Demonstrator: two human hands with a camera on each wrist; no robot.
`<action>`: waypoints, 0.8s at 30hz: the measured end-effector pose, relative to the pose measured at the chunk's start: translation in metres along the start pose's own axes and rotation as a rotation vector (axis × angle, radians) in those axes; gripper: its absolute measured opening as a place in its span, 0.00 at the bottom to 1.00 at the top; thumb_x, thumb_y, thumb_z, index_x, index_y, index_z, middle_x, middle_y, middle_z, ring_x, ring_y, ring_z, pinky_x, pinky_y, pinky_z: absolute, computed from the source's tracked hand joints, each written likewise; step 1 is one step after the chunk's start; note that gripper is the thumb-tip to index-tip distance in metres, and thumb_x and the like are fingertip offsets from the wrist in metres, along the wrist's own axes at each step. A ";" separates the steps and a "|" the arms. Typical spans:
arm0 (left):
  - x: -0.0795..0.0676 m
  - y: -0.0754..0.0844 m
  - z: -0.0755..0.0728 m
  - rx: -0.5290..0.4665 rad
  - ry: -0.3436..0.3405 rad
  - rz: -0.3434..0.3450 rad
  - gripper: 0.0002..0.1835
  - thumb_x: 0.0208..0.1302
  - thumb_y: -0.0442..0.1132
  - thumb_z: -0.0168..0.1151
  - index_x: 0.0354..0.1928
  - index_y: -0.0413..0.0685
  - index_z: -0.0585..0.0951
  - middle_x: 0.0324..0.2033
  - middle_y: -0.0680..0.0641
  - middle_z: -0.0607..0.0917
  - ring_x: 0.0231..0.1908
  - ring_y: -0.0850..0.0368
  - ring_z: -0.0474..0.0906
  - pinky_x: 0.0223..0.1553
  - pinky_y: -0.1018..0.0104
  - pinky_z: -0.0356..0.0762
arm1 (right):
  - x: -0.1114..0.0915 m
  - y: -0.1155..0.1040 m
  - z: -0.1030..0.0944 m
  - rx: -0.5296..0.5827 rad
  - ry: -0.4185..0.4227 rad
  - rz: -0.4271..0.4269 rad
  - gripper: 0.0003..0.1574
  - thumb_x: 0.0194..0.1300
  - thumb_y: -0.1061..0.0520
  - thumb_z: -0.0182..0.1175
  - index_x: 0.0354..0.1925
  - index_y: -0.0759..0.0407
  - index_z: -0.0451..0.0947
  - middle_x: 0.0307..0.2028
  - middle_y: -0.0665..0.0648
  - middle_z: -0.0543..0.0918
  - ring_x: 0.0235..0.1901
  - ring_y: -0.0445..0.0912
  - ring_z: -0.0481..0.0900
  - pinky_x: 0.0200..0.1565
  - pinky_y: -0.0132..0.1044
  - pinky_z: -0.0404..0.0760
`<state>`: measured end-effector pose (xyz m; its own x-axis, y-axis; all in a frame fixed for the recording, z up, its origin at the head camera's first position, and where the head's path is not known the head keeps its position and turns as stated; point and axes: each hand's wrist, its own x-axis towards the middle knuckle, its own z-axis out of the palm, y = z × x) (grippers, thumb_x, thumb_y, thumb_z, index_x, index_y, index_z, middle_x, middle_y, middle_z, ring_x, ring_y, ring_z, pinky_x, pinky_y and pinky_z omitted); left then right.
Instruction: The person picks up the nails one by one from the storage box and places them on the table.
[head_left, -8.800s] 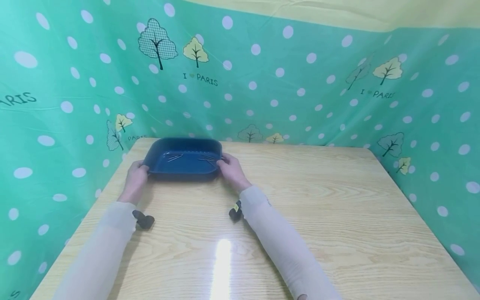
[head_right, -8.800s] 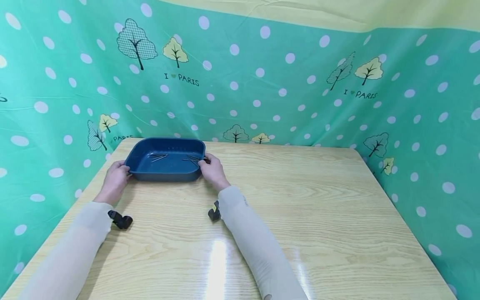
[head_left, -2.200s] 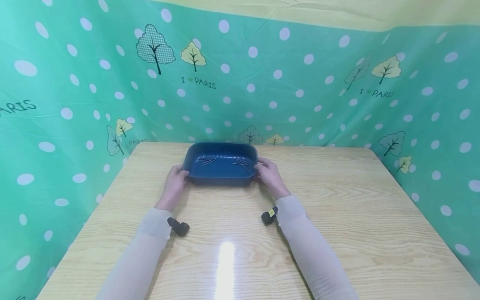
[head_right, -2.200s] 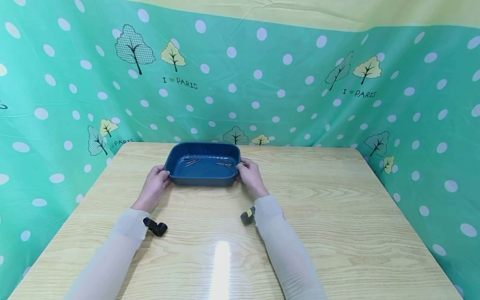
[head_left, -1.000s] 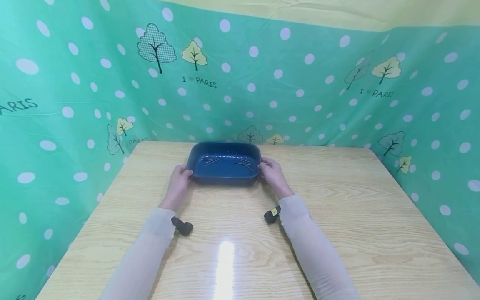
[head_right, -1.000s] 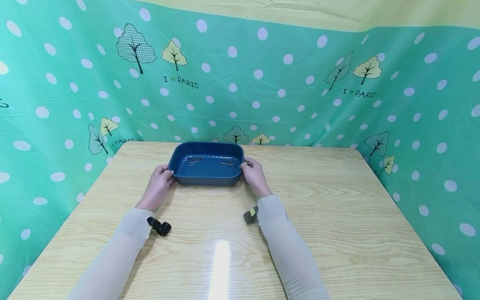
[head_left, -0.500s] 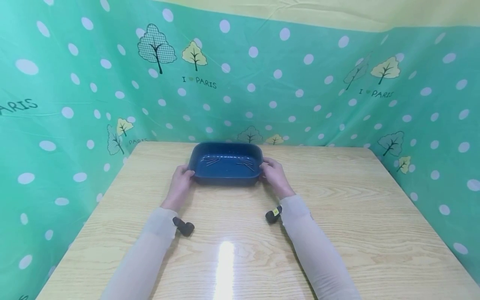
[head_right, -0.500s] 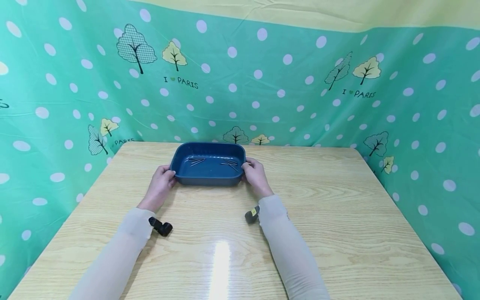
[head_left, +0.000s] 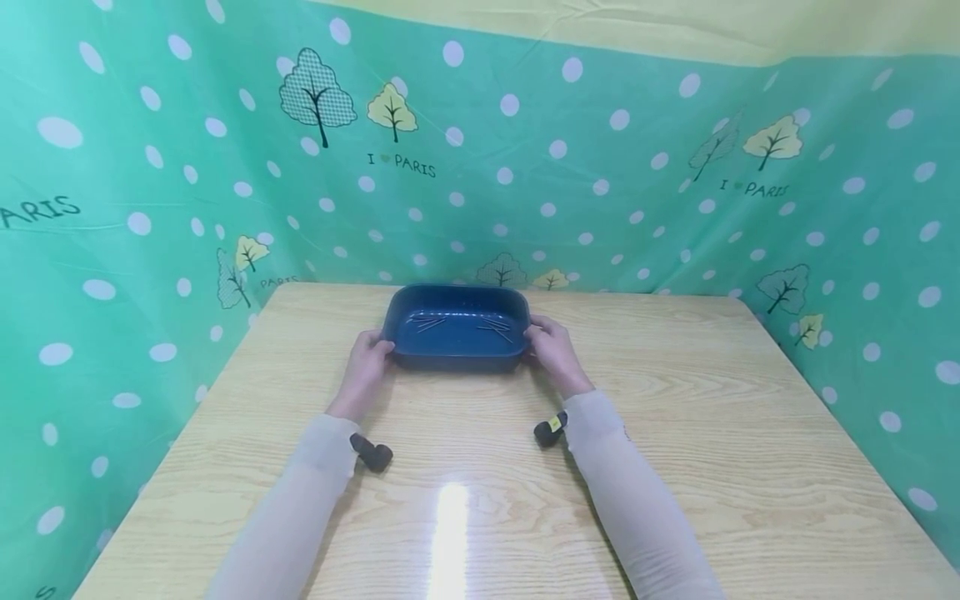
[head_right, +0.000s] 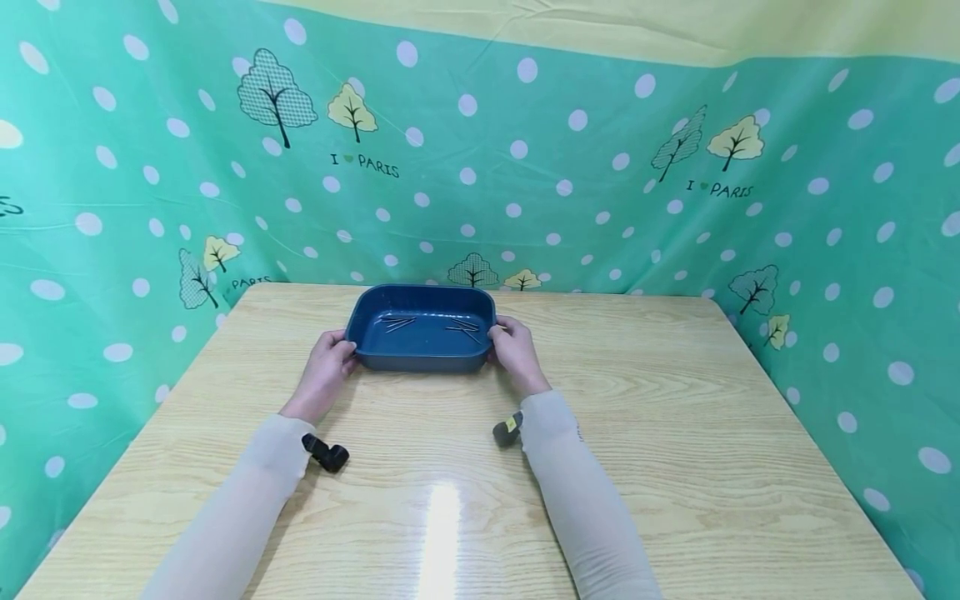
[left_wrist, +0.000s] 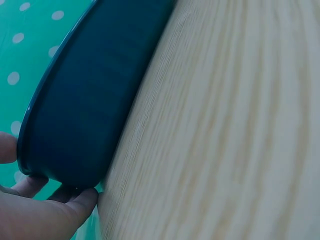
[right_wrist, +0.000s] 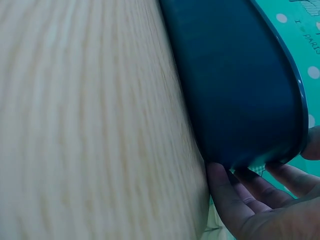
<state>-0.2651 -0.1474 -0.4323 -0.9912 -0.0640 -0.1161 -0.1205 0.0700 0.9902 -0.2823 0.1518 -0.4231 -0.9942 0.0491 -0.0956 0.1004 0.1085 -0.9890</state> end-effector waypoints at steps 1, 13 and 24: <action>0.000 -0.001 0.000 0.006 -0.002 0.000 0.22 0.63 0.37 0.42 0.58 0.37 0.59 0.60 0.40 0.62 0.62 0.50 0.57 0.62 0.60 0.61 | 0.000 0.000 0.000 -0.003 -0.001 -0.002 0.26 0.61 0.59 0.45 0.58 0.63 0.65 0.52 0.63 0.73 0.46 0.54 0.77 0.47 0.43 0.78; 0.000 0.000 0.003 -0.009 -0.018 0.003 0.22 0.63 0.36 0.42 0.58 0.35 0.59 0.60 0.39 0.61 0.62 0.49 0.57 0.61 0.60 0.61 | 0.000 0.001 -0.004 -0.011 0.022 0.003 0.26 0.60 0.59 0.46 0.58 0.62 0.66 0.53 0.63 0.72 0.47 0.54 0.75 0.48 0.43 0.77; -0.001 0.001 0.008 -0.031 -0.012 0.002 0.21 0.63 0.35 0.42 0.57 0.34 0.59 0.60 0.38 0.62 0.62 0.48 0.58 0.62 0.59 0.60 | 0.000 0.001 -0.007 0.009 0.030 0.008 0.25 0.60 0.60 0.46 0.57 0.62 0.67 0.51 0.64 0.73 0.47 0.55 0.75 0.50 0.46 0.76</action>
<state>-0.2643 -0.1389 -0.4320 -0.9921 -0.0519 -0.1145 -0.1165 0.0389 0.9924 -0.2823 0.1592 -0.4234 -0.9918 0.0800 -0.0998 0.1076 0.0991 -0.9892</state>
